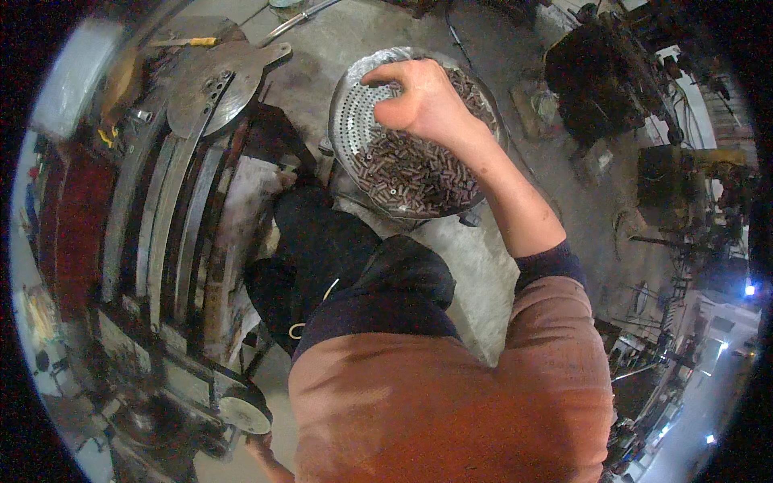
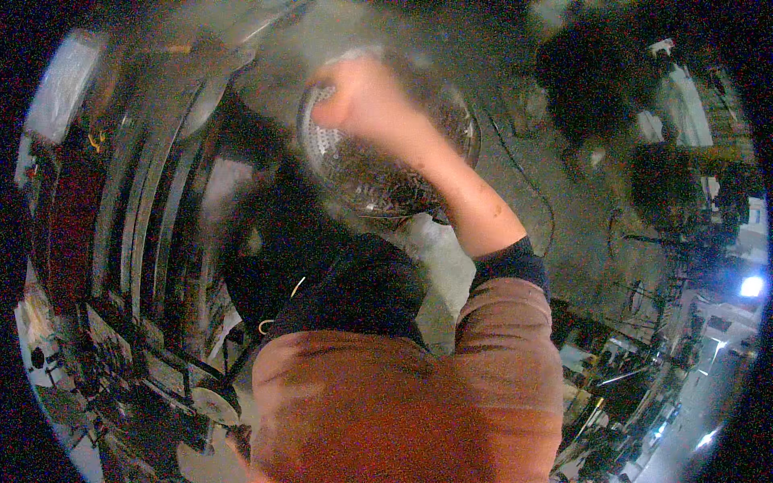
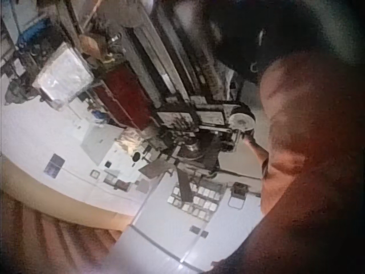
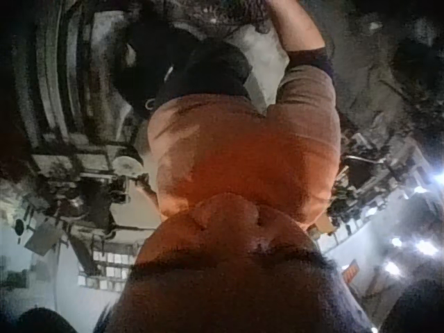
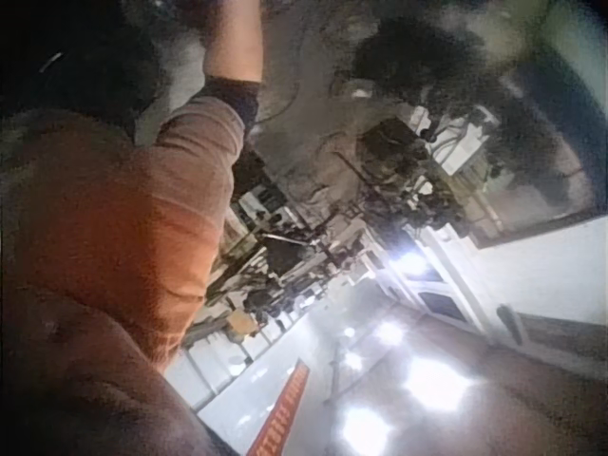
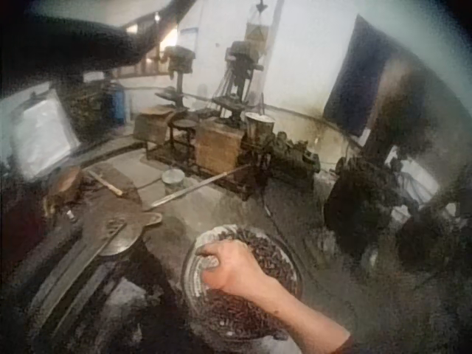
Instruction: The person operates a metal lathe in a workshop, repeatedly loading small cylindrical metal parts into the chuck, engaging the machine, and removing the finished pieces. The person places the processed parts into a perforated metal basket on the floor.
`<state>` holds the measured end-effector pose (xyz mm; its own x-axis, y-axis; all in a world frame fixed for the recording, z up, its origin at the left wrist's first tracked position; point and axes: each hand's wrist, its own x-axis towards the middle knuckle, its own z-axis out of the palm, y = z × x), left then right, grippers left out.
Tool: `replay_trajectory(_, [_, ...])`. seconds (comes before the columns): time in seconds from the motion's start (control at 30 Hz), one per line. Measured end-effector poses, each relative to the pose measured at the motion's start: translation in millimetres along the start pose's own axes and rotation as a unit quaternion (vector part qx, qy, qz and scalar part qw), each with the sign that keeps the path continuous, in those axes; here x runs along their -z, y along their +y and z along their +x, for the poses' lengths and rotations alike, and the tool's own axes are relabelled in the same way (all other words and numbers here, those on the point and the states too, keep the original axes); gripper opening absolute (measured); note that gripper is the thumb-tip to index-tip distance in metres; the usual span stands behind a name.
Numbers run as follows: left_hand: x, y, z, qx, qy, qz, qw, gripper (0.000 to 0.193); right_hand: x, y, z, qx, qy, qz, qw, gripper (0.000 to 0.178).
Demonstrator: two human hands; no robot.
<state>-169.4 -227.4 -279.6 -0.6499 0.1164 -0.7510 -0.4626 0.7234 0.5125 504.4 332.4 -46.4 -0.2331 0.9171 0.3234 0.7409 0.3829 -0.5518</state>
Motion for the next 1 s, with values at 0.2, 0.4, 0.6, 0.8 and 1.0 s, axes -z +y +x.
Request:
replay_trajectory(0.2, [42,2,-3,-0.060,-0.039,0.218,0.973,0.044,2,21,-10,-0.021,0.009,0.035,0.999,0.041])
replay_trajectory(0.4, [16,20,-39,-0.001,0.001,0.174,0.985,0.042,1,31,-25,-0.068,0.001,0.050,0.996,0.043])
replay_trajectory(0.6, [16,36,-56,-0.006,-0.008,0.192,0.981,0.038,1,41,-40,-0.107,-0.004,0.058,0.993,0.042])
replay_trajectory(0.8, [14,37,-56,-0.035,-0.013,0.180,0.983,0.036,-2,51,-50,-0.100,0.010,0.043,0.994,0.041])
replay_trajectory(1.0, [5,42,-62,-0.008,0.018,0.210,0.977,0.039,-9,58,-50,-0.110,0.005,0.038,0.993,0.041])
